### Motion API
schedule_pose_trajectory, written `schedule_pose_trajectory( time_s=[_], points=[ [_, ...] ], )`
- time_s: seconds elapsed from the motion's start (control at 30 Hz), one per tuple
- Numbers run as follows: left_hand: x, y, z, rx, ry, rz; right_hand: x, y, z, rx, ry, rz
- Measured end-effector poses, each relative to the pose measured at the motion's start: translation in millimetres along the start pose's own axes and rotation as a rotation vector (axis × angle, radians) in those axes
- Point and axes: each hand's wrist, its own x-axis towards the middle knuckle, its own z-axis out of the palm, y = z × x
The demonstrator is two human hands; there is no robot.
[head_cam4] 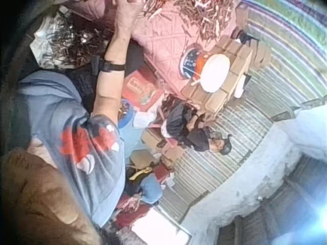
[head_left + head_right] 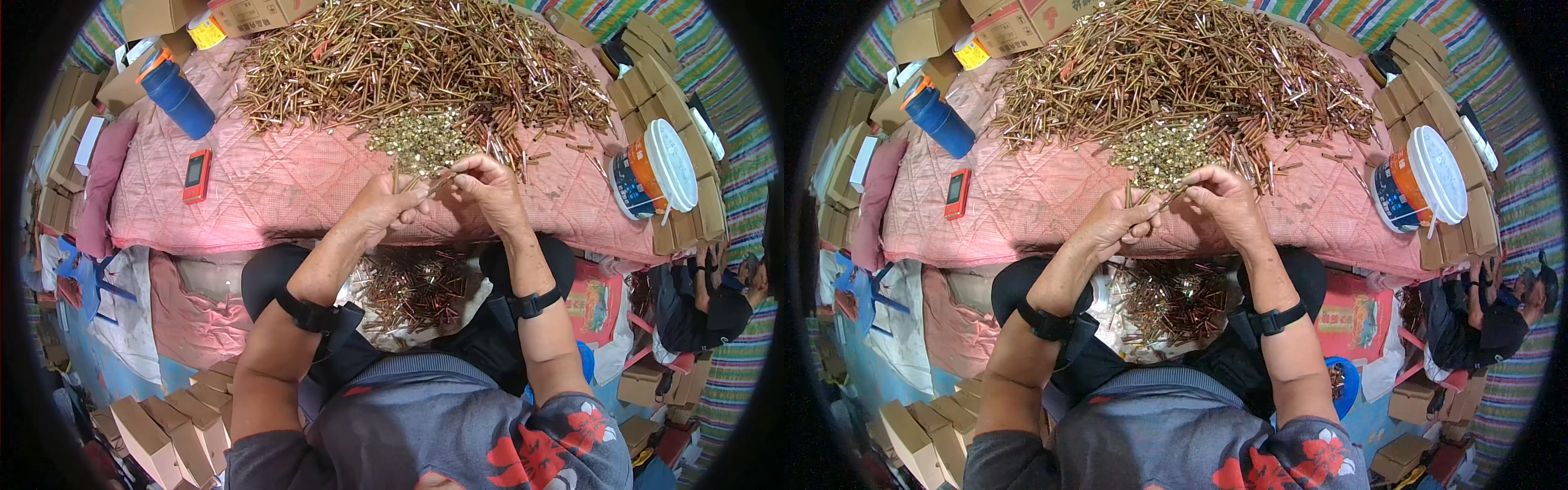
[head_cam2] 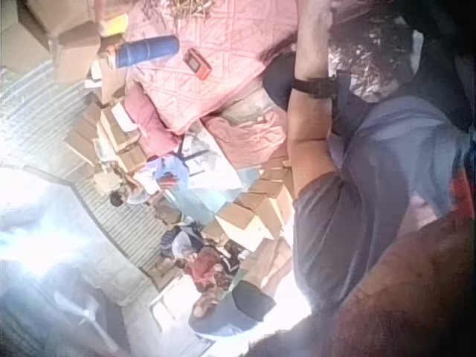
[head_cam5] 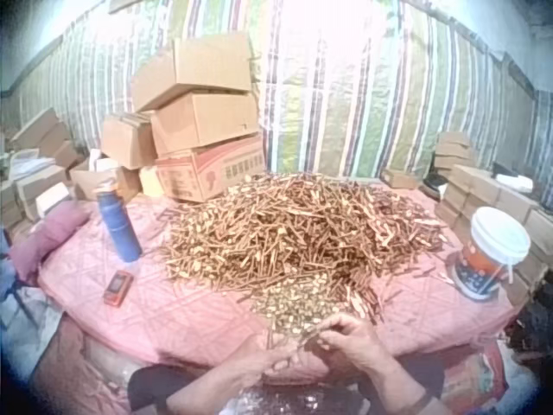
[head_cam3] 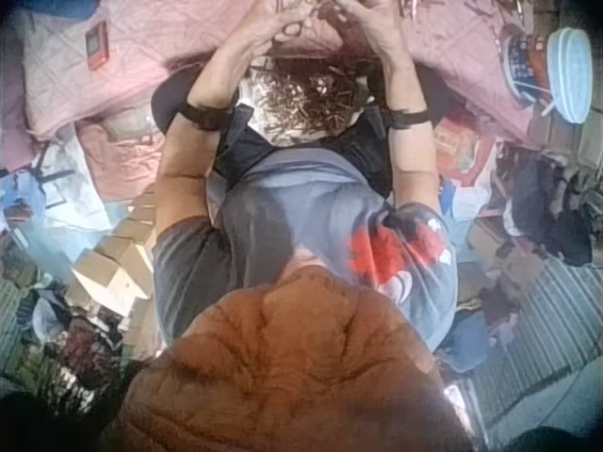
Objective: Assembling small gold-colored metal flowers onto copper-colored metal tubes.
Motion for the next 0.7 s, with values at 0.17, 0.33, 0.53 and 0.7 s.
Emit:
schedule_pose_trajectory(
  time_s=[0.17,0.33,0.53,0.7],
  points=[
    [-0.8,-0.7,3.5,0.122,0.04,0.043,-0.6,-1.5,-6.6,-0.091,-0.032,0.014],
    [-4.0,0.1,4.4,0.228,0.045,0.104,-0.9,-7.6,-4.1,-0.111,-0.056,0.017],
    [-3.3,-1.1,5.4,0.233,0.038,0.112,2.3,-2.4,-7.1,-0.1,-0.063,0.03],
    [-3.7,-2.0,6.7,0.197,0.044,0.122,3.7,-1.6,2.3,0.038,-0.044,0.053]
  ],
)
